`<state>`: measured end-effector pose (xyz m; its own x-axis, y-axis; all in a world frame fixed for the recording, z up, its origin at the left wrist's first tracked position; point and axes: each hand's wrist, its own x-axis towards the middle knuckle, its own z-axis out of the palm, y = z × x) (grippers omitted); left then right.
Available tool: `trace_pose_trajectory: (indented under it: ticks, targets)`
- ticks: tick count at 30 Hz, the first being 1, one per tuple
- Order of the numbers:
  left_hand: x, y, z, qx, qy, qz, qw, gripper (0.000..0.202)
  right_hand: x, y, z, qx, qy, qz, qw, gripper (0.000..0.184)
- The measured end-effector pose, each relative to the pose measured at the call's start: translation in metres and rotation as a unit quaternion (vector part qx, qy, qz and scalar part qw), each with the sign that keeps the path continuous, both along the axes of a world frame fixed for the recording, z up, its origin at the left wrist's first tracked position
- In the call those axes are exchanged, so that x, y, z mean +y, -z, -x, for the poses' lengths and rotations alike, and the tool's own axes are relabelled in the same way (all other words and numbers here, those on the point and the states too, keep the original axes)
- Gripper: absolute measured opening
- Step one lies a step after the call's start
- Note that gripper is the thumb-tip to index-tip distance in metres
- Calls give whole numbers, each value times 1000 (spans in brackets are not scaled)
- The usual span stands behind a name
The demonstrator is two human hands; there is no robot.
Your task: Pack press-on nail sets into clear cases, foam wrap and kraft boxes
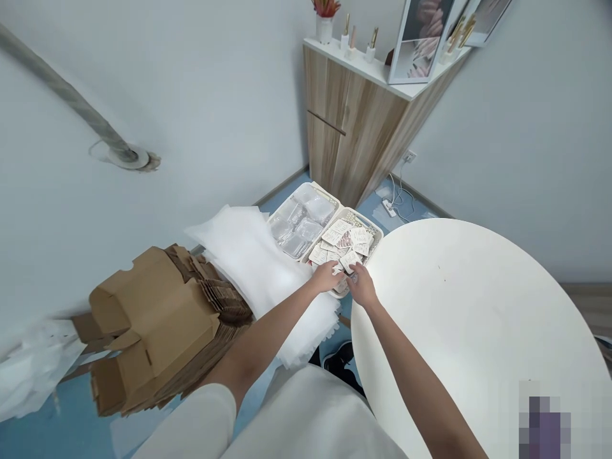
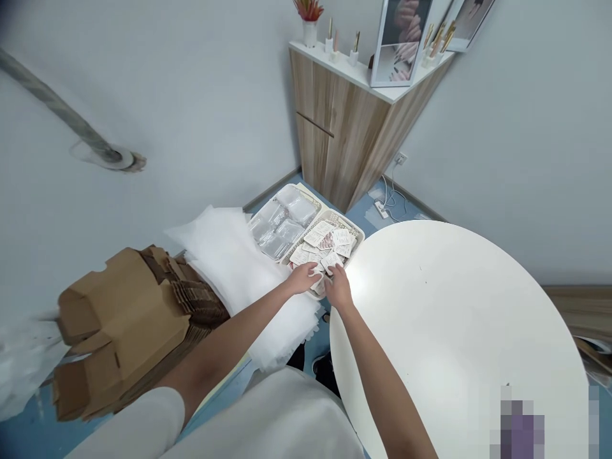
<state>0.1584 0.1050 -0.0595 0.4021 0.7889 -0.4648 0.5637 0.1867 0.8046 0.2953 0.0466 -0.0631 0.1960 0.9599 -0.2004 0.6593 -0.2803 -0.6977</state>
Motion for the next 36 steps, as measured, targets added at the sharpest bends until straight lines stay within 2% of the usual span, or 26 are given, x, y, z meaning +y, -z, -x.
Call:
trace_pose_trajectory:
  ticks: [5, 10, 15, 20, 24, 28, 32, 36]
  targets:
    - [2, 19, -23, -31, -28, 63, 997, 67, 31, 7, -17, -76, -26, 24, 996, 48]
    - [2, 35, -31, -64, -44, 93, 993, 70, 44, 11, -13, -110, -48, 79, 990, 49]
    - [5, 41, -32, -79, -44, 99, 991, 70, 49, 13, -7, -159, -25, 118, 980, 45]
    - [7, 41, -31, -99, -73, 107, 987, 68, 52, 11, -7, -162, -23, 123, 979, 45]
    - [8, 34, -25, -128, -100, 67, 984, 67, 46, 5, -9, -106, -12, 94, 990, 44]
    - [5, 17, -15, -119, -107, 6, 987, 59, 27, -7, -8, -12, 19, 53, 998, 39]
    - [-12, -6, -9, -111, -56, -36, 992, 45, -9, -25, -10, 82, 93, 22, 992, 33]
    - [-46, -26, -16, -111, 22, -58, 992, 36, -66, -43, -21, 151, 178, 10, 972, 28]
